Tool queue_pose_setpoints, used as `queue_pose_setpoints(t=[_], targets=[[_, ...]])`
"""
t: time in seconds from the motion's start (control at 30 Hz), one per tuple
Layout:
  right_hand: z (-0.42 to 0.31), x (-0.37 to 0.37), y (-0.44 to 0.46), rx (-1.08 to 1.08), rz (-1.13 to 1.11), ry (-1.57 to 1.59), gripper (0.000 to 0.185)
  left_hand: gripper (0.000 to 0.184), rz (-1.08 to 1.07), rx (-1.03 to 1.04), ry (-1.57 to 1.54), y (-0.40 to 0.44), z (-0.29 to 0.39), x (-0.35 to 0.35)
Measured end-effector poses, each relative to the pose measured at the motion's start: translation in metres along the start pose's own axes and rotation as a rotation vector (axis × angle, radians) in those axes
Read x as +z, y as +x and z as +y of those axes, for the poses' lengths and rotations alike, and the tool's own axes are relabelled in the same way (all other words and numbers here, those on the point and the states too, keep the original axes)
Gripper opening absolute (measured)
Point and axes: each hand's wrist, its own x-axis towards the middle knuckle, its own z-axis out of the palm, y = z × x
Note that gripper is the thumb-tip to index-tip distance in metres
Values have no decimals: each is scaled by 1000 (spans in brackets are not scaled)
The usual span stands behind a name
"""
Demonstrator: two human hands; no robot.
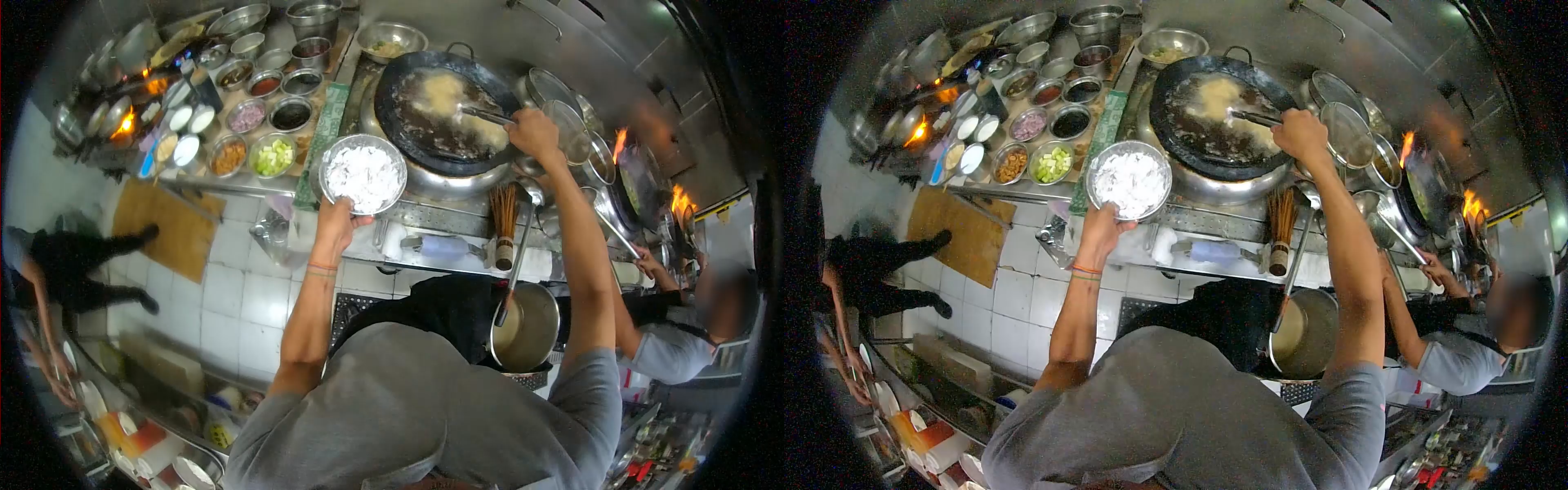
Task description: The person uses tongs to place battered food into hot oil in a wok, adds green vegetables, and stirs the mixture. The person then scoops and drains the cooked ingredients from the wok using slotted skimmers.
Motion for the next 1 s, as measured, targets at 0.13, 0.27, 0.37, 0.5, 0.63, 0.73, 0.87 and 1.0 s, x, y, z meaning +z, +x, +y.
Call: queue_pose_setpoints(t=[0.13,0.27,0.37,0.5,0.63,0.73,0.87,1.0], targets=[[-11,-15,-17,31,11,29,28,43,-25,-49,-90,2,4,-6],[-53,-76,-66,-315,-31,78,33,43,-35,-9,-56,-3,14,1],[-89,-81,-92,-527,2,-68,20,42,-79,22,-46,-8,21,10],[-96,-85,-92,-595,48,-45,17,39,-139,26,-45,-16,31,14],[-80,-124,-88,-375,83,-14,19,38,-94,41,-79,-13,24,10],[-69,-145,-81,-411,263,69,24,38,-105,-10,-98,-2,16,2],[-66,-146,-72,-333,329,5,25,40,-119,-6,-94,9,5,-5],[-42,-150,-45,-118,452,47,28,45,-37,5,-30,14,2,-7]])
